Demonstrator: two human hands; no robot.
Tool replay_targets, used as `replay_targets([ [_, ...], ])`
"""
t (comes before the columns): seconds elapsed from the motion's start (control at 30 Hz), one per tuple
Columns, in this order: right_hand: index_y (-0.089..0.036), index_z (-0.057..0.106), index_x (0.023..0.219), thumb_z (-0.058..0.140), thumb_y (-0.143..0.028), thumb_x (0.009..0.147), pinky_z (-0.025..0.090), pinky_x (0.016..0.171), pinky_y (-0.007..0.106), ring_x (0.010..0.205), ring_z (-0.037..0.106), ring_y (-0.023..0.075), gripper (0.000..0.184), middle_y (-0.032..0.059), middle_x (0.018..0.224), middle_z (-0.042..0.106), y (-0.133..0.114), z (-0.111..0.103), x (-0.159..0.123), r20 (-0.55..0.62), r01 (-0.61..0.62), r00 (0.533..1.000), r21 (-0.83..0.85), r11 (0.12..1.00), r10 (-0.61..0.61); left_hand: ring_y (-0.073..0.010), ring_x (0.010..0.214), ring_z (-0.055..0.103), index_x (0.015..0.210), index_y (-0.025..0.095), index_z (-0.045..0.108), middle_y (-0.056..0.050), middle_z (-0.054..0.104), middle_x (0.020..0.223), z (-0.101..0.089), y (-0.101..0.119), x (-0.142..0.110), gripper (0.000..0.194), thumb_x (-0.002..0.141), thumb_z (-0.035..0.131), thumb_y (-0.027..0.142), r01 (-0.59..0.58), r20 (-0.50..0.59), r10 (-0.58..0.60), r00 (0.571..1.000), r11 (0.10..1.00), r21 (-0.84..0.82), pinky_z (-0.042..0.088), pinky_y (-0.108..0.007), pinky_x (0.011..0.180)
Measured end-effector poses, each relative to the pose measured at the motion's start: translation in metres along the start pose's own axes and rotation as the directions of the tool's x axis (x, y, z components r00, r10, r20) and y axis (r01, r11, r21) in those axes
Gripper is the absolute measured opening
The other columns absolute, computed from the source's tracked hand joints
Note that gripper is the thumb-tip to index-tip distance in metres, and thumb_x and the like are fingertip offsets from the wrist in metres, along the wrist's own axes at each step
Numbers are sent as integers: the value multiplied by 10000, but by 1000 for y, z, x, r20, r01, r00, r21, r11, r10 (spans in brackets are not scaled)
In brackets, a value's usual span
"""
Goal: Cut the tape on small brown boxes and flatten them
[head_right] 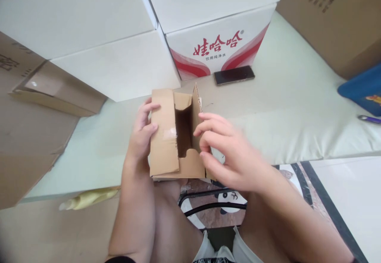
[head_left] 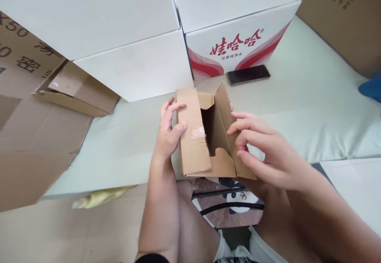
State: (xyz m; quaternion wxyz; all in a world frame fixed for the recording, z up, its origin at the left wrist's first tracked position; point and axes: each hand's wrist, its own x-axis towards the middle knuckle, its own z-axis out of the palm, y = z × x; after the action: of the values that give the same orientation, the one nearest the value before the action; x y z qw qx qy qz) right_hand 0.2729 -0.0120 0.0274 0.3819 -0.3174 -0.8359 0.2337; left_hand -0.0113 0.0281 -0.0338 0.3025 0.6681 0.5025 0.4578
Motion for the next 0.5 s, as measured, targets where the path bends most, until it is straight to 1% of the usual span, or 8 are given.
replay_targets([
  [0.03, -253, 578, 853, 557, -106, 883, 546, 1158, 519, 1286, 671, 284, 152, 62, 1046, 745, -6, -1, -1, 33, -10, 999, -28, 1000, 11, -404, 1553, 355, 1324, 333, 608, -87, 408, 1591, -1, -1, 0, 627, 853, 627, 747, -5, 7, 5, 1000, 1000, 5, 398, -565, 1240],
  [0.1, -248, 628, 972, 498, -45, 894, 521, 1199, 545, 1384, 626, 290, 254, 63, 1106, 768, -19, -2, -4, 87, -3, 996, -89, 996, 10, -391, 1555, 358, 1356, 348, 586, -79, 407, 1595, 0, -2, 0, 627, 871, 597, 744, -22, 21, 22, 1000, 1000, 4, 396, -557, 1244],
  [0.13, -247, 647, 1022, 477, -15, 883, 522, 1197, 561, 1426, 597, 303, 319, 60, 1127, 781, -25, -2, -6, 106, 2, 994, -125, 992, 11, -387, 1553, 362, 1365, 354, 577, -76, 407, 1596, 1, -2, 0, 622, 879, 582, 742, -30, 26, 30, 999, 1000, 0, 394, -558, 1246],
  [0.2, -237, 678, 1064, 468, 22, 852, 560, 1139, 587, 1496, 531, 356, 395, 63, 1167, 800, -37, -1, -10, 149, -7, 988, -217, 976, 40, -388, 1562, 347, 1370, 360, 571, -74, 409, 1593, 3, -2, 1, 613, 888, 565, 738, -33, 35, 33, 999, 999, -6, 365, -570, 1266],
  [0.27, -214, 706, 1066, 480, 34, 835, 603, 1057, 586, 1527, 485, 409, 407, 80, 1178, 810, -46, 0, -13, 186, -26, 979, -316, 948, 89, -396, 1584, 303, 1367, 357, 576, -77, 407, 1590, 6, -2, 2, 622, 880, 567, 743, -21, 50, 21, 999, 1000, -9, 309, -582, 1296],
  [0.33, -197, 722, 1074, 485, 28, 846, 619, 1018, 570, 1510, 506, 418, 398, 89, 1142, 821, -53, 0, -15, 196, -21, 975, -380, 925, 103, -407, 1593, 274, 1366, 347, 583, -84, 393, 1595, 7, -2, 3, 647, 863, 577, 754, -4, 64, 4, 998, 1000, -13, 268, -590, 1314],
  [0.43, -198, 734, 1102, 493, -35, 893, 628, 992, 542, 1485, 542, 401, 358, 86, 1131, 827, -60, -1, -16, 188, -9, 978, -404, 915, 92, -422, 1589, 269, 1343, 330, 608, -95, 396, 1585, 6, -5, 6, 672, 835, 599, 771, 1, 45, -1, 999, 1000, 1, 262, -600, 1313],
  [0.5, -190, 741, 1128, 508, -101, 917, 628, 988, 554, 1471, 553, 410, 326, 93, 1171, 819, -64, -1, -16, 199, 14, 977, -408, 913, 73, -422, 1580, 287, 1323, 333, 621, -96, 423, 1556, 3, -8, 7, 653, 833, 603, 765, -20, 22, 19, 1000, 1000, 24, 279, -596, 1307],
])
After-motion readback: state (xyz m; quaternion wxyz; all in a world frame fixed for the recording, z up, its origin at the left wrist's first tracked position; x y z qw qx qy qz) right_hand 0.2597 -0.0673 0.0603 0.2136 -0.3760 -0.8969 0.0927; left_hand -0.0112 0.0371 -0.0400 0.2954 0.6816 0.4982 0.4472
